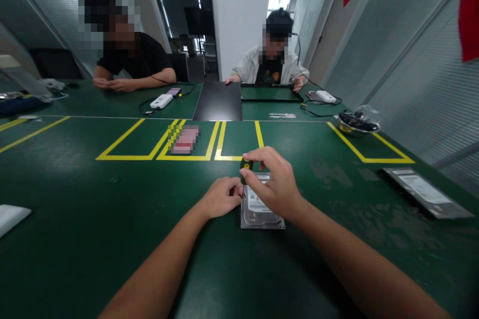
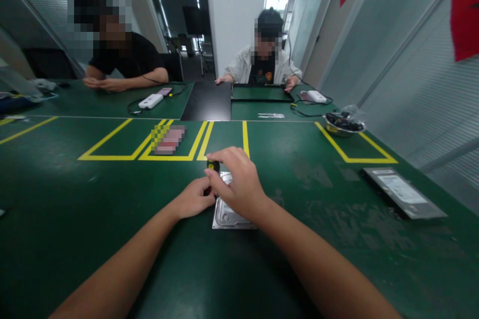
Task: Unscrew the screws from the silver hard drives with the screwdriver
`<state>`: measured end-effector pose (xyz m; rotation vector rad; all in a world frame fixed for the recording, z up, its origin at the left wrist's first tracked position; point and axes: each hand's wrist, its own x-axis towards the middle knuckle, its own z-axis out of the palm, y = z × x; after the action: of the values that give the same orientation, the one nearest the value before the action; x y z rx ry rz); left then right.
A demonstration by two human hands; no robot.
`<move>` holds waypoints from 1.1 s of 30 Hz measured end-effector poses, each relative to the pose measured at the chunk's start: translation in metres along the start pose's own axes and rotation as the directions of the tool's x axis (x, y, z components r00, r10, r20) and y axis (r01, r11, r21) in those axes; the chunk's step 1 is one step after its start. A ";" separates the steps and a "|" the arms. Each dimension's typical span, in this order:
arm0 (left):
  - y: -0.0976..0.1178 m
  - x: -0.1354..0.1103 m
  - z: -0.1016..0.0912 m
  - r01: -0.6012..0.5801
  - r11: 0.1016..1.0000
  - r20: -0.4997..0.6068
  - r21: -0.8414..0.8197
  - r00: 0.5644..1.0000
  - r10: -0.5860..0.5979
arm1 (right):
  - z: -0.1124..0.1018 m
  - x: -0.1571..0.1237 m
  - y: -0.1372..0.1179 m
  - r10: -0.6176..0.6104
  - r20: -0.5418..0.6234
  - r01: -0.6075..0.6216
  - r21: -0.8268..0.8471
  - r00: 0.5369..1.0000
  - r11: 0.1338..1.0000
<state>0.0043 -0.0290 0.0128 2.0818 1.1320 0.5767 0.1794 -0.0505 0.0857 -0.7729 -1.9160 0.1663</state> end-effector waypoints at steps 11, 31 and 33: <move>-0.001 0.007 -0.010 0.090 0.991 0.174 -0.101 0.982 -0.071 | -0.007 0.005 0.001 0.007 0.058 -0.010 0.045 0.998 0.999; -0.002 0.000 0.000 -0.007 0.997 -0.047 0.079 0.999 0.011 | -0.006 0.004 -0.005 -0.032 0.049 0.031 0.031 0.998 0.999; -0.003 0.000 0.001 -0.007 0.998 -0.044 0.069 0.999 0.010 | -0.006 0.003 -0.005 -0.033 0.041 0.033 0.020 0.999 0.999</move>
<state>0.0035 -0.0285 0.0100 2.1424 1.1840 0.5991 0.1814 -0.0537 0.0932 -0.7296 -1.9625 0.1817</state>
